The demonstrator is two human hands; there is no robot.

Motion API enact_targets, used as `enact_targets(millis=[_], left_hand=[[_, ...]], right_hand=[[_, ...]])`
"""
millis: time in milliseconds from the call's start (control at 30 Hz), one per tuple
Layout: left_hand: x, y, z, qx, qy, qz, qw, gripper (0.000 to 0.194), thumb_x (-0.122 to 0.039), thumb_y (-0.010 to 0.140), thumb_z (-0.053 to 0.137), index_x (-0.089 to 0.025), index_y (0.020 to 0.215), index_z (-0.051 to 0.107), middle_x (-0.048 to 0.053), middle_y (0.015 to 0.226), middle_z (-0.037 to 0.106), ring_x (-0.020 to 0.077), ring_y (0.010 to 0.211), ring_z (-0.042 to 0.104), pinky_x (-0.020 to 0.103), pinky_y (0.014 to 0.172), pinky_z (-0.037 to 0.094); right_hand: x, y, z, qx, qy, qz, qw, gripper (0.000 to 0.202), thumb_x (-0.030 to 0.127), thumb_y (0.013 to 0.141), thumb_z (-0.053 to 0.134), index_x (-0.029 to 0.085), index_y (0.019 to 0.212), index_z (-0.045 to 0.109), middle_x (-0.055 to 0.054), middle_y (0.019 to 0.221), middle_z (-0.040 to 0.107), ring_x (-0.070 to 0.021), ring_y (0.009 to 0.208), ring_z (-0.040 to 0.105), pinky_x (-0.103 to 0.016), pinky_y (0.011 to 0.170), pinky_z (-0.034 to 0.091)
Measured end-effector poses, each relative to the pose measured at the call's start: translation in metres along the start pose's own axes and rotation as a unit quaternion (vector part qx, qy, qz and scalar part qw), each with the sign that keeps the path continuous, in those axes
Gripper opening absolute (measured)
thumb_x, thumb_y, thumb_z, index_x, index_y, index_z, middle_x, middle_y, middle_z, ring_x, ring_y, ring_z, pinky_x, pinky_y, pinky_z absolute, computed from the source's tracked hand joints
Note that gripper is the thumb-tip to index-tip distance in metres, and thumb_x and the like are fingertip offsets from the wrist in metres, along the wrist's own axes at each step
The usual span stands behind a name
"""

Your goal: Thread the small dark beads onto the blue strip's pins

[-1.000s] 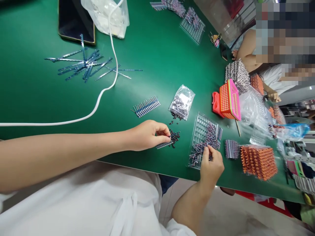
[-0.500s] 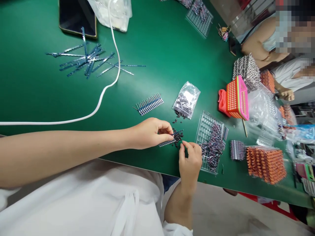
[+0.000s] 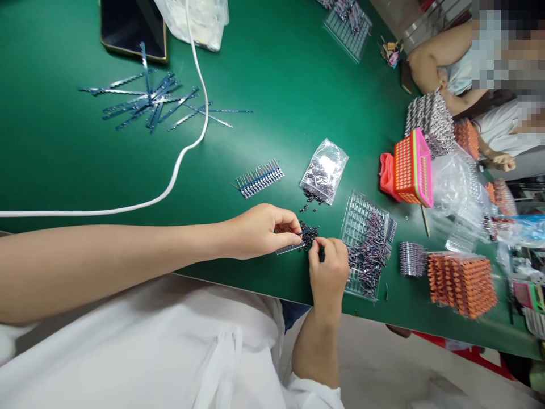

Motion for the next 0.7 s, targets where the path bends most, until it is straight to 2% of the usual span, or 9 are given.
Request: enact_targets(millis=[100, 167, 267, 400, 500, 700], left_hand=[[0.001, 0.000, 0.000, 0.003, -0.006, 0.002, 1.000, 0.024, -0.040, 0.086, 0.061, -0.017, 0.087, 0.070, 0.001, 0.081, 0.074, 0.0154, 0.076, 0.063, 0.024, 0.067, 0.045], [0.001, -0.002, 0.001, 0.016, -0.017, 0.005, 1.000, 0.024, -0.039, 0.087, 0.062, -0.017, 0.090, 0.071, 0.001, 0.085, 0.075, 0.0158, 0.079, 0.065, 0.024, 0.071, 0.046], [0.000, -0.005, 0.004, 0.046, -0.056, 0.024, 0.997, 0.022, -0.037, 0.087, 0.065, -0.018, 0.095, 0.073, 0.003, 0.098, 0.077, 0.0177, 0.092, 0.068, 0.027, 0.082, 0.049], [-0.003, -0.010, 0.008, 0.072, -0.139, 0.059, 0.986, 0.015, -0.031, 0.087, 0.067, -0.017, 0.091, 0.071, 0.005, 0.110, 0.076, 0.0182, 0.106, 0.069, 0.029, 0.096, 0.050], [-0.004, -0.012, 0.011, 0.074, -0.176, 0.073, 0.979, 0.014, -0.029, 0.087, 0.068, -0.016, 0.090, 0.070, 0.006, 0.105, 0.077, 0.0183, 0.106, 0.070, 0.029, 0.097, 0.052], [-0.004, -0.013, 0.013, 0.065, -0.201, 0.065, 0.975, 0.012, -0.028, 0.086, 0.069, -0.016, 0.087, 0.069, 0.006, 0.109, 0.077, 0.0197, 0.114, 0.069, 0.032, 0.102, 0.051]], right_hand=[[0.004, 0.001, -0.002, -0.021, 0.054, 0.049, 0.997, 0.013, 0.023, 0.092, 0.055, 0.019, 0.085, 0.066, -0.003, 0.082, 0.061, -0.0156, 0.080, 0.056, -0.031, 0.076, 0.048], [0.010, -0.002, -0.007, -0.040, 0.128, 0.096, 0.986, 0.012, 0.025, 0.090, 0.058, 0.019, 0.082, 0.065, -0.002, 0.081, 0.061, -0.0136, 0.075, 0.056, -0.029, 0.071, 0.047], [0.022, -0.008, -0.016, -0.063, 0.264, 0.153, 0.950, 0.013, 0.028, 0.088, 0.060, 0.019, 0.080, 0.064, -0.001, 0.079, 0.059, -0.0134, 0.074, 0.057, -0.028, 0.066, 0.047], [0.037, -0.014, -0.014, -0.094, 0.395, 0.172, 0.898, 0.012, 0.028, 0.087, 0.061, 0.019, 0.078, 0.059, 0.000, 0.077, 0.053, -0.0138, 0.073, 0.057, -0.029, 0.066, 0.048], [0.046, -0.015, -0.006, -0.128, 0.415, 0.177, 0.883, 0.009, 0.026, 0.088, 0.058, 0.021, 0.081, 0.057, 0.001, 0.079, 0.051, -0.0144, 0.075, 0.058, -0.031, 0.069, 0.051], [0.056, -0.016, -0.001, -0.217, 0.329, 0.155, 0.906, 0.002, 0.020, 0.087, 0.062, 0.021, 0.087, 0.061, -0.001, 0.085, 0.055, -0.0143, 0.079, 0.059, -0.032, 0.070, 0.054]])
Point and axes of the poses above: each hand's wrist, its own y-axis towards the middle knuckle, its own z-axis out of the palm, x = y × z, the point moved 1 cm from there along y, towards the middle knuckle
